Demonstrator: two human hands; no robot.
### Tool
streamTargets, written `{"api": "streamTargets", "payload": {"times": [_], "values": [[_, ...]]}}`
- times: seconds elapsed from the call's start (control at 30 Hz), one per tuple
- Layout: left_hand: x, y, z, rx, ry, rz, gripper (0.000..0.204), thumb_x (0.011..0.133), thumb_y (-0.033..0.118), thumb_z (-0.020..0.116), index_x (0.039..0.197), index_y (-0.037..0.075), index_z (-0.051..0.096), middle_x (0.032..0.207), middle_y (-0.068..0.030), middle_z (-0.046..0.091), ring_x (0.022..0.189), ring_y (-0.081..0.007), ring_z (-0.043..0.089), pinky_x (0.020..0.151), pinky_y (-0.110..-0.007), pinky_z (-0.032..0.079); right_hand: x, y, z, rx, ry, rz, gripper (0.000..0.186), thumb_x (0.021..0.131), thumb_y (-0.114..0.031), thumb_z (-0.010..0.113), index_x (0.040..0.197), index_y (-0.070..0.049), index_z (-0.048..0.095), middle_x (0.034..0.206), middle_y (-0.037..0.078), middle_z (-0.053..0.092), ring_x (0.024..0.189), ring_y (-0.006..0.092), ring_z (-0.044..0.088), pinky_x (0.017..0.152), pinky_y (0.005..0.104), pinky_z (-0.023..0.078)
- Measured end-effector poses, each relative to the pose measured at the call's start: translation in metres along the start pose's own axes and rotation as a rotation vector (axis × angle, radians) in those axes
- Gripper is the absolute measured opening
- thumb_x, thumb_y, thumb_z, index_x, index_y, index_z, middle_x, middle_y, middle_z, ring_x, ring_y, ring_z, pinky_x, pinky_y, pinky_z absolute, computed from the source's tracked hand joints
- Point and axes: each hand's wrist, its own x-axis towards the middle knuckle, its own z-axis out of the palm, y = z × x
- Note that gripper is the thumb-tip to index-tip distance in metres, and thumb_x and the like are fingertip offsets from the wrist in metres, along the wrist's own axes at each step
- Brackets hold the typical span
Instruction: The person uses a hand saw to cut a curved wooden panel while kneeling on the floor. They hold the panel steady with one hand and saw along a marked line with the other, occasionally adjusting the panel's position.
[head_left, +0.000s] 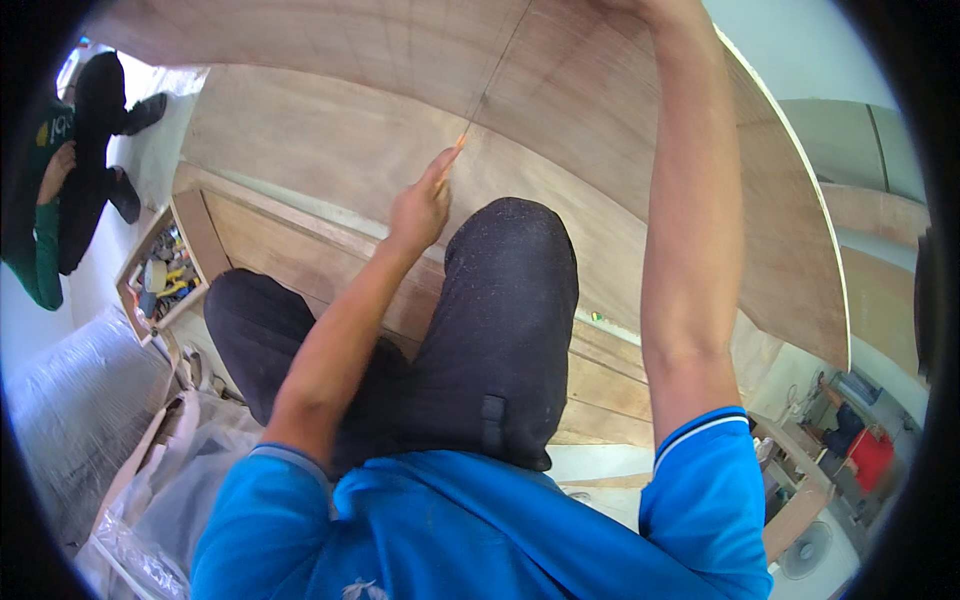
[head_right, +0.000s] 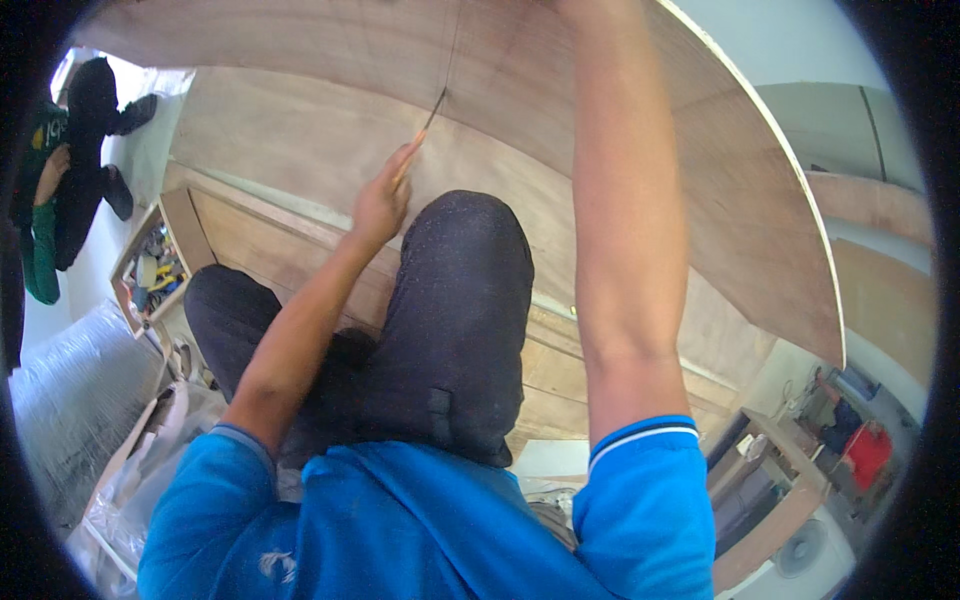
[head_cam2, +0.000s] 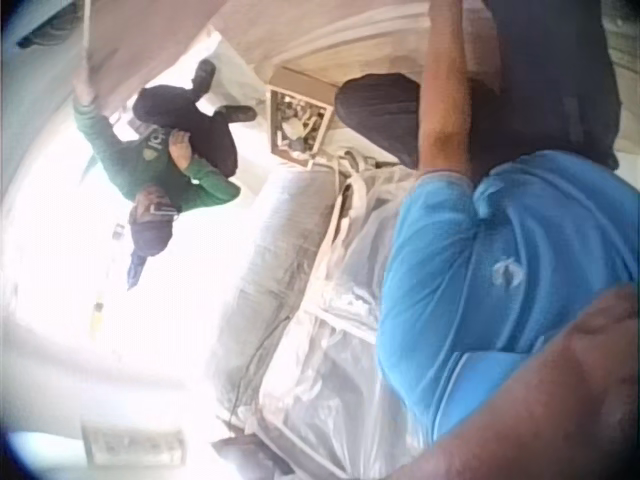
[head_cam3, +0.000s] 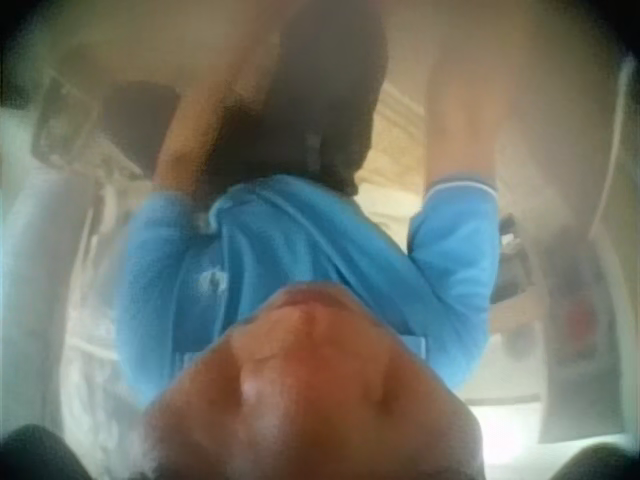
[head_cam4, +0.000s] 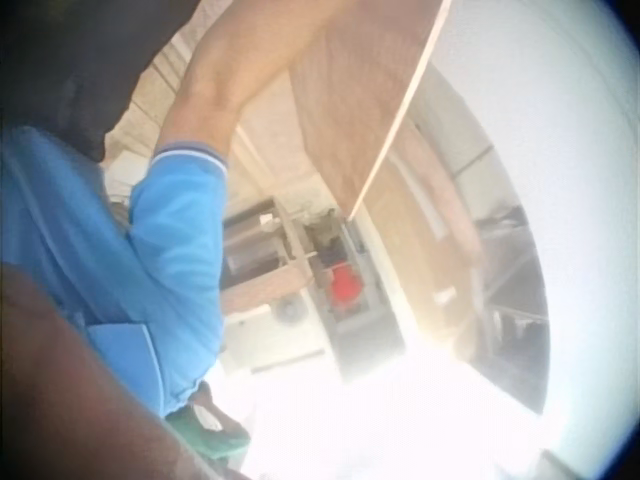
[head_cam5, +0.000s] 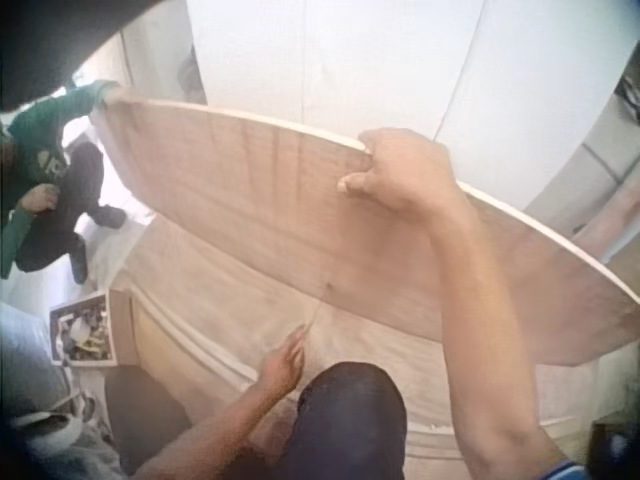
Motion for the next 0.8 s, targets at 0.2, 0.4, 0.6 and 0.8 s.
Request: {"api": "streamTargets", "payload": {"times": [0.2, 0.4, 0.6, 0.8], "values": [[-0.031, 0.039, -0.015, 0.041, -0.007, 0.021, 0.064, 0.1, 0.007, 0.061, 0.159, 0.027, 0.048, 0.107, -0.0302, 0.072, 0.094, -0.0521, 0.07, 0.082, -0.058, 0.056, -0.004, 0.027, 0.025, -0.022, 0.123, -0.044, 0.07, 0.085, -0.045, 0.085, 0.139, -0.004, 0.069, 0.138, 0.022, 0.07, 0.13, 0.0372, 0.065, 0.107, 0.0478, 0.053], [-0.101, 0.071, -0.072, 0.01, 0.027, 0.215, 0.07, 0.098, 0.002, 0.058, 0.162, 0.026, 0.046, 0.118, -0.0302, 0.071, 0.107, -0.0516, 0.068, 0.091, -0.056, 0.055, 0.002, 0.032, 0.02, -0.098, 0.084, 0.009, 0.069, 0.087, -0.046, 0.084, 0.139, -0.003, 0.068, 0.138, 0.02, 0.071, 0.131, 0.0364, 0.065, 0.109, 0.0465, 0.053], [0.042, -0.015, 0.04, 0.037, 0.158, 0.088, 0.068, 0.098, 0.007, 0.06, 0.16, 0.031, 0.048, 0.093, -0.0274, 0.072, 0.088, -0.0516, 0.07, 0.079, -0.057, 0.056, 0.01, 0.016, 0.032, -0.076, 0.159, -0.124, 0.07, 0.087, -0.048, 0.084, 0.138, -0.004, 0.069, 0.138, 0.019, 0.071, 0.13, 0.0359, 0.065, 0.108, 0.0463, 0.053], [-0.088, 0.081, -0.065, 0.033, -0.037, 0.045, 0.069, 0.097, 0.003, 0.06, 0.161, 0.025, 0.048, 0.128, -0.0258, 0.072, 0.111, -0.0495, 0.069, 0.093, -0.053, 0.058, 0.012, 0.037, 0.03, -0.127, 0.102, -0.017, 0.066, 0.086, -0.049, 0.084, 0.135, -0.006, 0.071, 0.134, 0.017, 0.073, 0.126, 0.0356, 0.068, 0.103, 0.047, 0.055]]}}
